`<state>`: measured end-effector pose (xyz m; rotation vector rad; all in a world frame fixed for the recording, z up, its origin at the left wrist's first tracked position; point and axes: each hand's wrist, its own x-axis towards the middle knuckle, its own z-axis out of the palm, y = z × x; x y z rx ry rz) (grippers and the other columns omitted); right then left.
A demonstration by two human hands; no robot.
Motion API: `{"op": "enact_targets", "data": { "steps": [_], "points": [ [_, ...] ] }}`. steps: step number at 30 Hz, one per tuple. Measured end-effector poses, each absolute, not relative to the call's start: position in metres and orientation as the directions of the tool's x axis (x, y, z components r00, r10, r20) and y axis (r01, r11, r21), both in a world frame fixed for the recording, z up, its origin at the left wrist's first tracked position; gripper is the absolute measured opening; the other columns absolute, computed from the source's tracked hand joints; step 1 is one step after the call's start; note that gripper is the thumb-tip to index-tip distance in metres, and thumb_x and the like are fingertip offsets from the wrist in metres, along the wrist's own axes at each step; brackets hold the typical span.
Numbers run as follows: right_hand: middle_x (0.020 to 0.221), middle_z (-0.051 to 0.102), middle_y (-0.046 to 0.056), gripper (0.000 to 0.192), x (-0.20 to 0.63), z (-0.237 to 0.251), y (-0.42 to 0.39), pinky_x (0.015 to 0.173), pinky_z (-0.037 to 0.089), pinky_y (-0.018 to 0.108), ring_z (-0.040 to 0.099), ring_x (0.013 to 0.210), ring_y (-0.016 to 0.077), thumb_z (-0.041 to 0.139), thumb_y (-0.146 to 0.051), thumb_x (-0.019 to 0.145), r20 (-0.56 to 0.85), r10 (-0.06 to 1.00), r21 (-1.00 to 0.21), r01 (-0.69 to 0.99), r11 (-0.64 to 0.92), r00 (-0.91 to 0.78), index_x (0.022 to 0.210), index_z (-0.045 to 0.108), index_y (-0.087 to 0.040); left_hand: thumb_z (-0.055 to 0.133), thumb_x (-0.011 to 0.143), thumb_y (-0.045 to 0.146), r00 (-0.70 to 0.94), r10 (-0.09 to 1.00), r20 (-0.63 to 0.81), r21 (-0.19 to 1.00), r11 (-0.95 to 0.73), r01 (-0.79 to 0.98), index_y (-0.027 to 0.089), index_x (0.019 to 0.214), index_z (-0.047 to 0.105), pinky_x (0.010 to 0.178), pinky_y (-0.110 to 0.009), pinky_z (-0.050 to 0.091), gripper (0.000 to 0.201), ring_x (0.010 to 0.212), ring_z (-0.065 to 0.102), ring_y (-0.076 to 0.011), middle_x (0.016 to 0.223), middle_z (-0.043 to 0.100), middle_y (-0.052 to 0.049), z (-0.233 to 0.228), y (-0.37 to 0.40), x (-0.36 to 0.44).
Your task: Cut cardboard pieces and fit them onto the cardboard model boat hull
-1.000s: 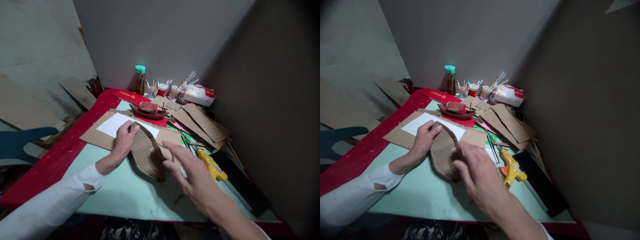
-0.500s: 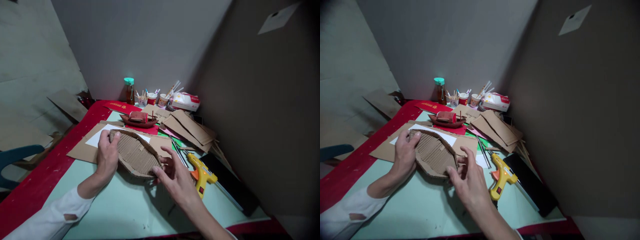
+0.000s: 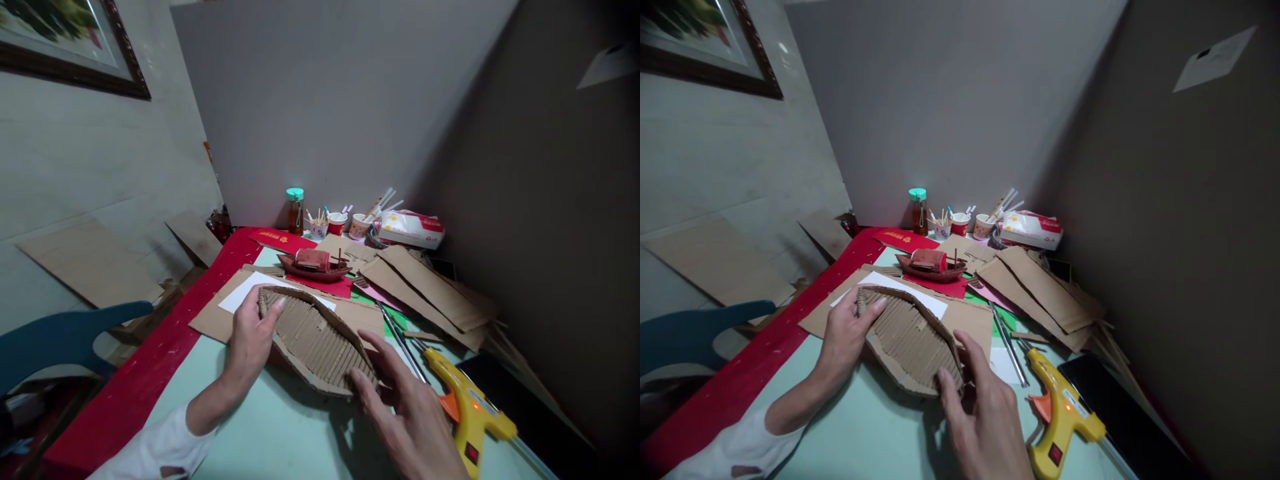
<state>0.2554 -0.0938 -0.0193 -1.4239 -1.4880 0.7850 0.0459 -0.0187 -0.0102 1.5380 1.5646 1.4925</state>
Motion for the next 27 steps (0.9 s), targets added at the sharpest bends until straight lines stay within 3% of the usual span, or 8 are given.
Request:
{"op": "enact_targets", "data": {
  "steps": [3, 5, 8, 12, 14, 19, 24, 27],
  "points": [
    [0.113, 0.076, 0.006, 0.041, 0.257, -0.023, -0.095, 0.070, 0.060, 0.031, 0.074, 0.088, 0.0236, 0.053, -0.045, 0.093, 0.228, 0.973, -0.875, 0.447, 0.188, 0.037, 0.128, 0.061, -0.026, 0.061, 0.086, 0.036, -0.283, 0.900, 0.333, 0.873, -0.181, 0.453, 0.019, 0.106, 0.060, 0.070, -0.033, 0.040, 0.026, 0.066, 0.048, -0.0186, 0.077, 0.056, 0.002, -0.008, -0.020, 0.046],
    [0.117, 0.074, 0.008, 0.042, 0.260, -0.024, -0.096, 0.069, 0.060, 0.031, 0.075, 0.089, 0.0240, 0.051, -0.044, 0.095, 0.246, 0.969, -0.852, 0.481, 0.207, 0.019, 0.132, 0.060, -0.025, 0.060, 0.086, 0.036, -0.290, 0.897, 0.332, 0.859, -0.161, 0.485, 0.020, 0.104, 0.059, 0.066, -0.033, 0.036, 0.024, 0.059, 0.039, -0.0172, 0.071, 0.050, 0.004, -0.006, -0.022, 0.047],
    [0.112, 0.075, 0.009, 0.046, 0.266, -0.023, -0.094, 0.059, 0.058, 0.030, 0.075, 0.072, 0.0206, 0.047, -0.043, 0.098, 0.231, 0.972, -0.826, 0.519, 0.219, -0.041, 0.138, 0.055, -0.023, 0.055, 0.088, 0.036, -0.252, 0.907, 0.336, 0.848, -0.175, 0.500, 0.021, 0.101, 0.057, 0.072, -0.032, 0.038, 0.020, 0.069, 0.046, -0.0182, 0.080, 0.055, 0.002, -0.003, -0.024, 0.048],
    [0.074, 0.073, 0.002, 0.045, 0.271, -0.016, -0.089, 0.055, 0.056, 0.028, 0.069, 0.053, 0.0174, 0.044, -0.039, 0.099, 0.217, 0.966, -0.802, 0.538, 0.259, -0.141, 0.137, 0.056, -0.017, 0.055, 0.086, 0.036, -0.180, 0.933, 0.311, 0.835, -0.177, 0.521, 0.022, 0.091, 0.057, 0.070, -0.031, 0.037, 0.015, 0.072, 0.049, -0.0191, 0.077, 0.056, 0.002, 0.001, -0.020, 0.044],
    [0.066, 0.069, 0.001, 0.044, 0.272, -0.012, -0.087, 0.056, 0.055, 0.028, 0.068, 0.053, 0.0181, 0.043, -0.037, 0.099, 0.233, 0.963, -0.777, 0.570, 0.268, -0.136, 0.134, 0.059, -0.015, 0.059, 0.084, 0.037, -0.132, 0.947, 0.292, 0.821, -0.178, 0.542, 0.022, 0.087, 0.058, 0.065, -0.031, 0.036, 0.015, 0.067, 0.048, -0.0185, 0.072, 0.054, 0.003, 0.005, -0.018, 0.040],
    [0.090, 0.075, 0.011, 0.040, 0.272, -0.002, -0.082, 0.065, 0.054, 0.028, 0.072, 0.075, 0.0207, 0.042, -0.025, 0.097, 0.326, 0.931, -0.702, 0.619, 0.353, -0.162, 0.128, 0.063, -0.010, 0.066, 0.078, 0.037, -0.058, 0.955, 0.290, 0.771, -0.198, 0.605, 0.022, 0.092, 0.064, 0.069, -0.031, 0.037, 0.021, 0.077, 0.053, -0.0202, 0.091, 0.063, -0.001, 0.012, -0.018, 0.029],
    [0.066, 0.067, 0.006, 0.039, 0.268, 0.002, -0.077, 0.058, 0.048, 0.028, 0.061, 0.057, 0.0195, 0.037, -0.020, 0.096, 0.294, 0.927, -0.672, 0.639, 0.375, -0.235, 0.121, 0.064, -0.007, 0.059, 0.083, 0.040, 0.012, 0.979, 0.204, 0.736, -0.162, 0.658, 0.020, 0.090, 0.063, 0.067, -0.032, 0.036, 0.021, 0.074, 0.053, -0.0211, 0.080, 0.060, 0.000, 0.005, -0.020, 0.016],
    [0.069, 0.066, 0.006, 0.036, 0.268, 0.002, -0.075, 0.059, 0.046, 0.028, 0.060, 0.058, 0.0198, 0.036, -0.018, 0.096, 0.250, 0.932, -0.668, 0.649, 0.363, -0.263, 0.116, 0.065, -0.009, 0.057, 0.085, 0.042, 0.149, 0.984, 0.099, 0.715, -0.174, 0.677, 0.022, 0.084, 0.059, 0.066, -0.031, 0.037, 0.020, 0.072, 0.053, -0.0209, 0.073, 0.057, 0.001, 0.007, -0.017, 0.007]
  ]
}}
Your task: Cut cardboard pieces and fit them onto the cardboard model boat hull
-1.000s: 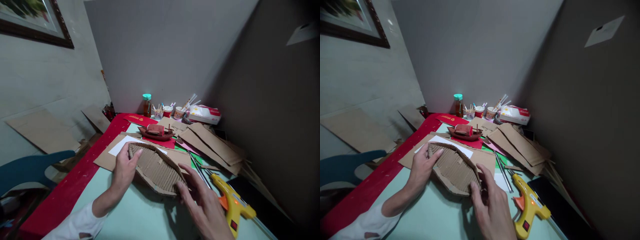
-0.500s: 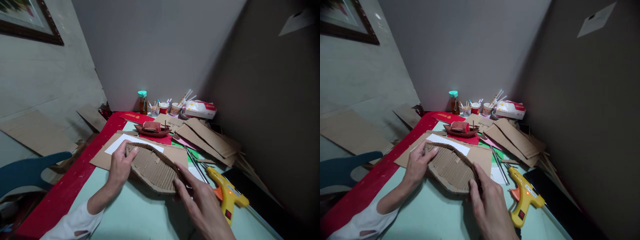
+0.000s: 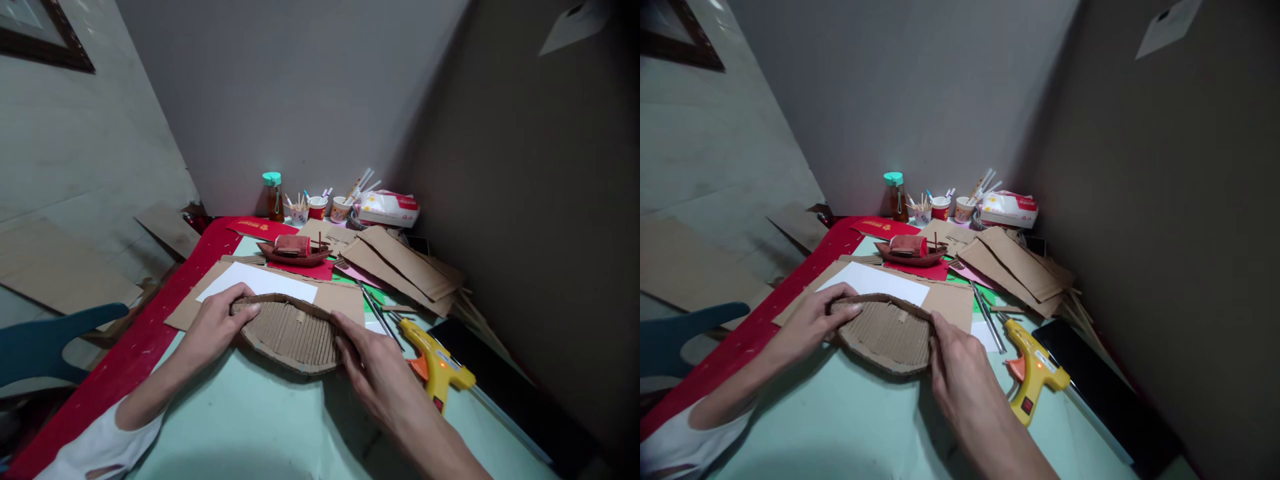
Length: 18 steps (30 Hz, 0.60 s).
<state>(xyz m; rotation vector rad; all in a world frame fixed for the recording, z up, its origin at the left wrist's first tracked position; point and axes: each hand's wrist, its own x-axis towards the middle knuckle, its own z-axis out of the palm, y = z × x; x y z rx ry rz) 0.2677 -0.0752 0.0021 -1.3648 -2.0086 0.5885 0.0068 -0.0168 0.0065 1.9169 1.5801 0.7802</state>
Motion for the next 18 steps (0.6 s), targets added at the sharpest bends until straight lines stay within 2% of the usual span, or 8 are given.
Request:
{"op": "enact_targets", "data": {
  "steps": [2, 4, 7, 9, 12, 14, 18],
  "points": [
    [0.077, 0.070, 0.008, 0.033, 0.269, 0.004, -0.074, 0.061, 0.046, 0.029, 0.063, 0.064, 0.0204, 0.038, -0.016, 0.095, 0.224, 0.928, -0.660, 0.655, 0.369, -0.298, 0.114, 0.064, -0.012, 0.061, 0.083, 0.043, 0.235, 0.972, 0.020, 0.713, -0.179, 0.678, 0.022, 0.090, 0.061, 0.071, -0.032, 0.042, 0.022, 0.084, 0.058, -0.0230, 0.086, 0.063, -0.001, 0.012, -0.013, 0.003],
    [0.088, 0.072, 0.009, 0.031, 0.270, 0.008, -0.071, 0.062, 0.045, 0.028, 0.065, 0.071, 0.0207, 0.040, -0.013, 0.094, 0.202, 0.914, -0.647, 0.653, 0.394, -0.352, 0.112, 0.065, -0.015, 0.070, 0.077, 0.044, 0.311, 0.947, -0.078, 0.715, -0.164, 0.679, 0.022, 0.105, 0.063, 0.076, -0.033, 0.046, 0.036, 0.093, 0.060, -0.0257, 0.102, 0.067, -0.005, 0.020, -0.007, 0.003],
    [0.094, 0.074, 0.007, 0.034, 0.272, 0.018, -0.065, 0.064, 0.046, 0.027, 0.068, 0.077, 0.0196, 0.042, -0.009, 0.093, 0.215, 0.882, -0.627, 0.633, 0.455, -0.420, 0.115, 0.065, -0.020, 0.084, 0.061, 0.039, 0.442, 0.870, -0.220, 0.739, -0.147, 0.657, 0.023, 0.115, 0.065, 0.081, -0.035, 0.048, 0.059, 0.094, 0.062, -0.0276, 0.104, 0.069, -0.004, 0.028, 0.000, 0.010],
    [0.099, 0.075, 0.006, 0.035, 0.272, 0.025, -0.058, 0.070, 0.048, 0.027, 0.069, 0.083, 0.0197, 0.045, -0.010, 0.094, 0.238, 0.875, -0.605, 0.641, 0.472, -0.421, 0.121, 0.064, -0.020, 0.087, 0.058, 0.034, 0.542, 0.795, -0.271, 0.788, -0.140, 0.599, 0.025, 0.111, 0.068, 0.086, -0.034, 0.048, 0.057, 0.099, 0.063, -0.0272, 0.103, 0.070, -0.001, 0.030, 0.002, 0.017],
    [0.103, 0.076, 0.007, 0.032, 0.273, 0.029, -0.047, 0.076, 0.050, 0.031, 0.069, 0.084, 0.0210, 0.052, -0.016, 0.095, 0.283, 0.895, -0.563, 0.695, 0.447, -0.346, 0.125, 0.064, -0.018, 0.085, 0.062, 0.031, 0.629, 0.718, -0.298, 0.865, -0.077, 0.497, 0.024, 0.110, 0.069, 0.090, -0.034, 0.048, 0.051, 0.103, 0.064, -0.0263, 0.106, 0.072, 0.001, 0.027, -0.003, 0.028],
    [0.099, 0.076, 0.007, 0.029, 0.273, 0.027, -0.040, 0.075, 0.051, 0.032, 0.068, 0.081, 0.0214, 0.054, -0.019, 0.096, 0.335, 0.900, -0.544, 0.723, 0.427, -0.279, 0.122, 0.064, -0.016, 0.081, 0.066, 0.032, 0.630, 0.718, -0.297, 0.899, -0.013, 0.438, 0.022, 0.115, 0.066, 0.089, -0.037, 0.050, 0.051, 0.103, 0.065, -0.0269, 0.106, 0.073, -0.002, 0.022, -0.008, 0.032],
    [0.114, 0.069, 0.015, 0.025, 0.269, 0.023, -0.038, 0.089, 0.048, 0.040, 0.060, 0.103, 0.0272, 0.051, -0.019, 0.097, 0.489, 0.854, -0.503, 0.743, 0.442, -0.176, 0.117, 0.065, -0.012, 0.075, 0.071, 0.032, 0.581, 0.766, -0.275, 0.940, 0.088, 0.329, 0.017, 0.120, 0.062, 0.088, -0.041, 0.051, 0.053, 0.101, 0.067, -0.0276, 0.108, 0.074, -0.006, 0.013, -0.018, 0.039]
  ]
}}
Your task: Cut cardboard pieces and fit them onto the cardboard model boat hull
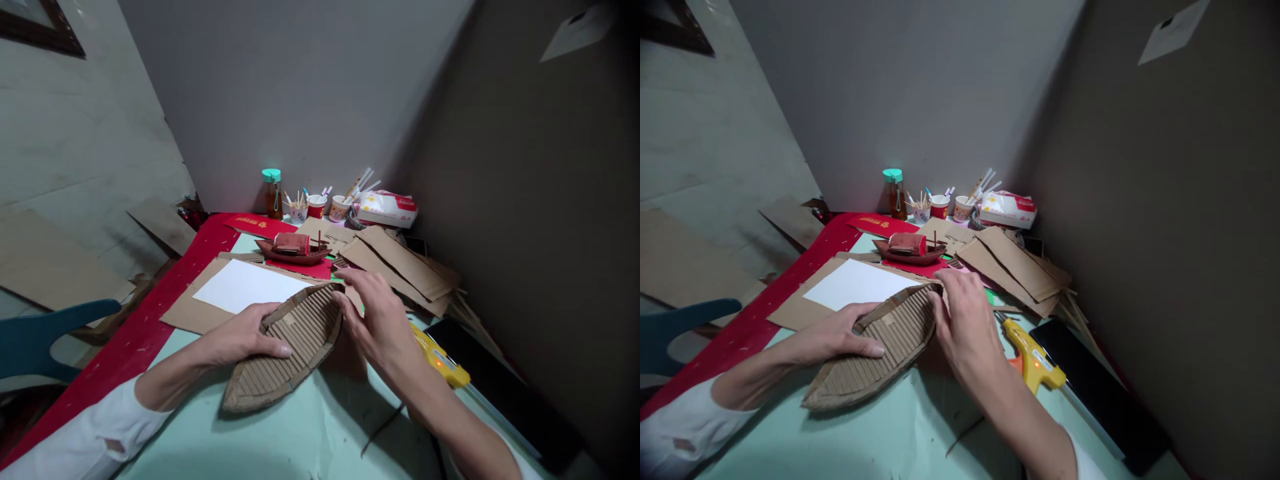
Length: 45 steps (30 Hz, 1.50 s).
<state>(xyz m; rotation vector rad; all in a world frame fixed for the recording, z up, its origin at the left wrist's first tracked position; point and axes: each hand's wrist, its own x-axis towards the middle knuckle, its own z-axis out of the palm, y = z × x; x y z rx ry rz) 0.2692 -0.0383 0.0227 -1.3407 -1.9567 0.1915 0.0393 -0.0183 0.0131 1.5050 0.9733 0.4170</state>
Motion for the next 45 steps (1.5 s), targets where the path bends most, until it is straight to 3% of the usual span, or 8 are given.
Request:
{"op": "enact_targets", "data": {
  "steps": [6, 18, 23, 28, 30, 33, 36, 45],
  "points": [
    [0.087, 0.066, 0.008, 0.018, 0.239, 0.012, -0.044, 0.076, 0.044, 0.038, 0.054, 0.082, 0.0241, 0.055, -0.014, 0.093, 0.512, 0.767, -0.191, 0.819, 0.541, -0.387, 0.087, 0.071, -0.018, 0.075, 0.068, 0.029, 0.499, 0.850, -0.170, 0.970, 0.055, 0.236, 0.015, 0.116, 0.063, 0.092, -0.042, 0.048, 0.052, 0.103, 0.064, -0.0294, 0.109, 0.074, -0.009, 0.006, -0.024, 0.051],
    [0.080, 0.066, 0.010, 0.016, 0.212, 0.000, -0.046, 0.073, 0.041, 0.039, 0.056, 0.078, 0.0261, 0.058, -0.002, 0.081, 0.436, 0.717, -0.009, 0.794, 0.607, -0.544, 0.085, 0.066, -0.015, 0.068, 0.076, 0.019, 0.435, 0.900, 0.002, 0.967, -0.113, 0.228, 0.018, 0.116, 0.065, 0.103, -0.040, 0.040, 0.040, 0.107, 0.059, -0.0276, 0.114, 0.071, -0.006, 0.002, -0.033, 0.057],
    [0.082, 0.067, 0.011, 0.016, 0.210, 0.000, -0.045, 0.069, 0.042, 0.036, 0.059, 0.076, 0.0252, 0.055, -0.003, 0.079, 0.452, 0.747, -0.140, 0.788, 0.600, -0.488, 0.085, 0.065, -0.014, 0.074, 0.070, 0.018, 0.442, 0.896, -0.040, 0.983, -0.044, 0.180, 0.017, 0.111, 0.066, 0.098, -0.038, 0.044, 0.042, 0.108, 0.060, -0.0286, 0.118, 0.071, -0.007, 0.001, -0.033, 0.058],
    [0.077, 0.063, 0.003, 0.010, 0.246, 0.025, -0.035, 0.062, 0.043, 0.027, 0.056, 0.065, 0.0156, 0.047, -0.016, 0.090, 0.518, 0.830, -0.446, 0.763, 0.468, -0.207, 0.086, 0.056, -0.020, 0.079, 0.066, 0.026, 0.453, 0.869, -0.199, 0.980, 0.185, 0.075, 0.016, 0.114, 0.064, 0.085, -0.039, 0.052, 0.051, 0.096, 0.067, -0.0278, 0.103, 0.076, -0.007, -0.001, -0.035, 0.054],
    [0.082, 0.065, 0.004, 0.011, 0.266, 0.037, -0.030, 0.061, 0.045, 0.027, 0.058, 0.065, 0.0151, 0.046, -0.025, 0.096, 0.491, 0.867, -0.560, 0.730, 0.392, -0.089, 0.092, 0.055, -0.019, 0.078, 0.067, 0.028, 0.458, 0.854, -0.245, 0.964, 0.264, 0.025, 0.016, 0.120, 0.061, 0.082, -0.039, 0.053, 0.056, 0.095, 0.069, -0.0278, 0.104, 0.076, -0.009, -0.002, -0.036, 0.052],
    [0.093, 0.071, 0.006, 0.027, 0.283, 0.041, -0.027, 0.060, 0.050, 0.027, 0.065, 0.070, 0.0163, 0.051, -0.041, 0.098, 0.370, 0.922, -0.674, 0.648, 0.353, -0.118, 0.108, 0.059, -0.018, 0.078, 0.070, 0.027, 0.466, 0.845, -0.263, 0.947, 0.318, -0.041, 0.017, 0.127, 0.057, 0.085, -0.038, 0.053, 0.061, 0.104, 0.069, -0.0283, 0.112, 0.075, -0.011, -0.002, -0.037, 0.052],
    [0.091, 0.072, 0.003, 0.031, 0.280, 0.033, -0.027, 0.065, 0.052, 0.027, 0.067, 0.076, 0.0172, 0.051, -0.041, 0.099, 0.287, 0.932, -0.726, 0.585, 0.362, -0.221, 0.117, 0.060, -0.019, 0.081, 0.068, 0.025, 0.502, 0.824, -0.261, 0.926, 0.361, -0.111, 0.018, 0.130, 0.055, 0.089, -0.038, 0.052, 0.068, 0.107, 0.068, -0.0277, 0.122, 0.072, -0.011, 0.000, -0.039, 0.057],
    [0.085, 0.064, 0.003, 0.021, 0.268, 0.002, -0.020, 0.064, 0.046, 0.027, 0.058, 0.077, 0.0182, 0.046, -0.035, 0.098, 0.272, 0.945, -0.805, 0.494, 0.328, -0.183, 0.087, 0.057, -0.020, 0.082, 0.070, 0.034, 0.443, 0.865, -0.236, 0.949, 0.304, -0.089, 0.018, 0.131, 0.057, 0.090, -0.040, 0.052, 0.068, 0.099, 0.069, -0.0276, 0.115, 0.075, -0.010, -0.012, -0.040, 0.075]
  ]
}}
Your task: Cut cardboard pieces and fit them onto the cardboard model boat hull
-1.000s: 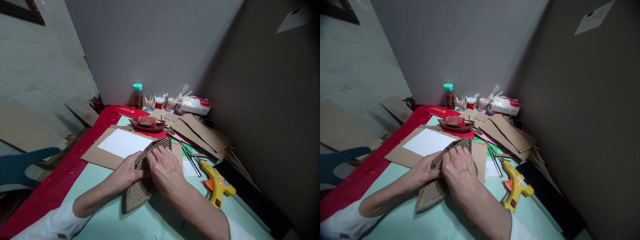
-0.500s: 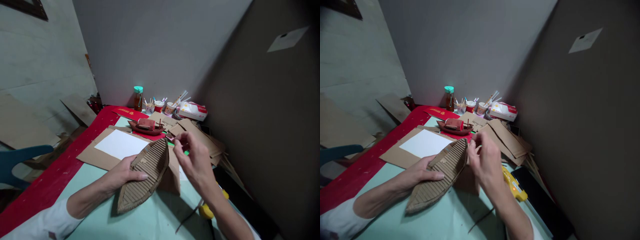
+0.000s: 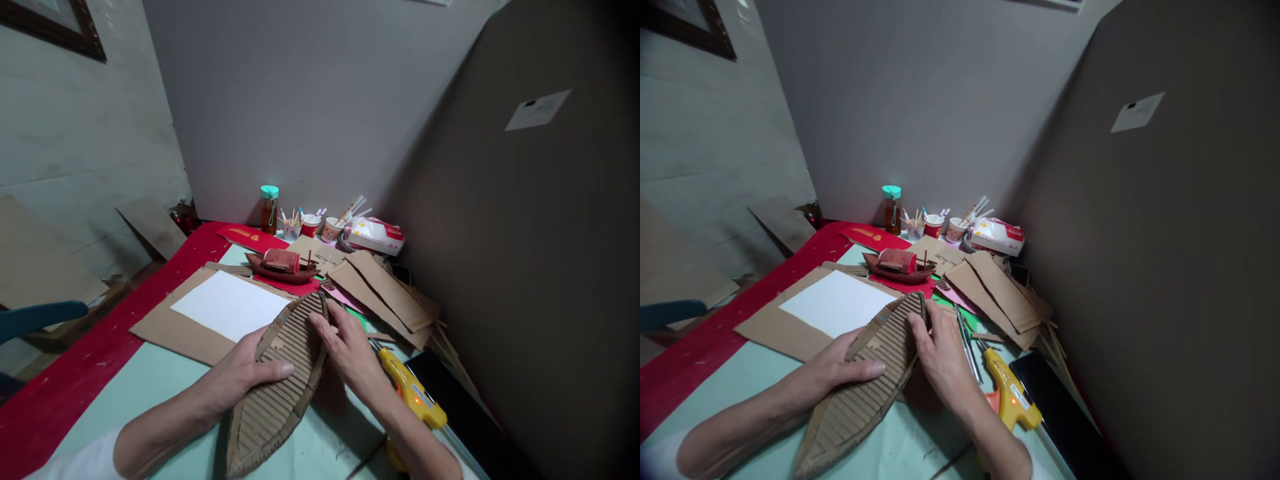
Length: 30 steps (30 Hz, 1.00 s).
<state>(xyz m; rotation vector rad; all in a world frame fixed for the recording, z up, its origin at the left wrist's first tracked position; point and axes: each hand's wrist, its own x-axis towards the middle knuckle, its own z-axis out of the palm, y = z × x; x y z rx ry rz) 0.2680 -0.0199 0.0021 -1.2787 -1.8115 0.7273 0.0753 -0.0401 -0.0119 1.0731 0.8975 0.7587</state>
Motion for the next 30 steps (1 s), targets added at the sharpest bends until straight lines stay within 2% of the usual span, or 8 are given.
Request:
{"op": "enact_targets", "data": {
  "steps": [5, 10, 18, 21, 26, 30],
  "points": [
    [0.079, 0.062, 0.002, 0.020, 0.268, -0.002, -0.022, 0.065, 0.046, 0.028, 0.057, 0.075, 0.0189, 0.046, -0.033, 0.098, 0.265, 0.958, -0.825, 0.488, 0.286, -0.113, 0.086, 0.056, -0.021, 0.080, 0.072, 0.034, 0.442, 0.871, -0.215, 0.957, 0.277, -0.081, 0.020, 0.137, 0.053, 0.089, -0.042, 0.052, 0.071, 0.101, 0.068, -0.0289, 0.126, 0.070, -0.012, -0.021, -0.041, 0.077],
    [0.085, 0.064, 0.003, 0.018, 0.270, -0.003, -0.025, 0.068, 0.044, 0.029, 0.058, 0.082, 0.0215, 0.051, -0.037, 0.096, 0.260, 0.963, -0.839, 0.477, 0.262, -0.073, 0.093, 0.061, -0.022, 0.078, 0.075, 0.035, 0.465, 0.871, -0.158, 0.974, 0.215, -0.072, 0.019, 0.135, 0.055, 0.104, -0.042, 0.044, 0.066, 0.120, 0.059, -0.0297, 0.137, 0.063, -0.010, -0.019, -0.042, 0.081],
    [0.071, 0.057, -0.002, 0.026, 0.270, 0.002, -0.027, 0.065, 0.037, 0.029, 0.052, 0.069, 0.0180, 0.050, -0.034, 0.096, 0.189, 0.981, -0.897, 0.398, 0.191, -0.045, 0.072, 0.052, -0.022, 0.073, 0.080, 0.032, 0.448, 0.883, -0.141, 0.979, 0.190, -0.067, 0.023, 0.141, 0.050, 0.110, -0.044, 0.039, 0.066, 0.132, 0.051, -0.0308, 0.147, 0.056, -0.009, -0.024, -0.046, 0.085],
    [0.077, 0.061, -0.001, 0.022, 0.271, 0.001, -0.026, 0.068, 0.039, 0.029, 0.055, 0.075, 0.0192, 0.050, -0.034, 0.094, 0.174, 0.983, -0.915, 0.360, 0.182, -0.057, 0.078, 0.057, -0.021, 0.074, 0.079, 0.030, 0.442, 0.887, -0.134, 0.982, 0.178, -0.061, 0.024, 0.141, 0.050, 0.110, -0.045, 0.039, 0.067, 0.131, 0.051, -0.0314, 0.145, 0.057, -0.009, -0.030, -0.046, 0.084],
    [0.094, 0.068, 0.002, 0.024, 0.272, -0.002, -0.021, 0.078, 0.042, 0.031, 0.059, 0.089, 0.0220, 0.056, -0.041, 0.091, 0.178, 0.981, -0.928, 0.317, 0.195, -0.083, 0.101, 0.066, -0.022, 0.074, 0.074, 0.027, 0.497, 0.862, -0.100, 0.980, 0.171, -0.099, 0.018, 0.136, 0.055, 0.107, -0.047, 0.041, 0.066, 0.121, 0.058, -0.0336, 0.132, 0.067, -0.010, -0.030, -0.046, 0.084],
    [0.081, 0.067, 0.001, 0.022, 0.272, 0.000, -0.021, 0.076, 0.041, 0.031, 0.059, 0.080, 0.0213, 0.056, -0.039, 0.091, 0.191, 0.977, -0.926, 0.311, 0.212, -0.097, 0.083, 0.068, -0.023, 0.073, 0.072, 0.024, 0.560, 0.823, -0.090, 0.975, 0.187, -0.118, 0.018, 0.135, 0.057, 0.105, -0.046, 0.042, 0.065, 0.117, 0.060, -0.0328, 0.127, 0.069, -0.008, -0.023, -0.048, 0.084]
  ]
}}
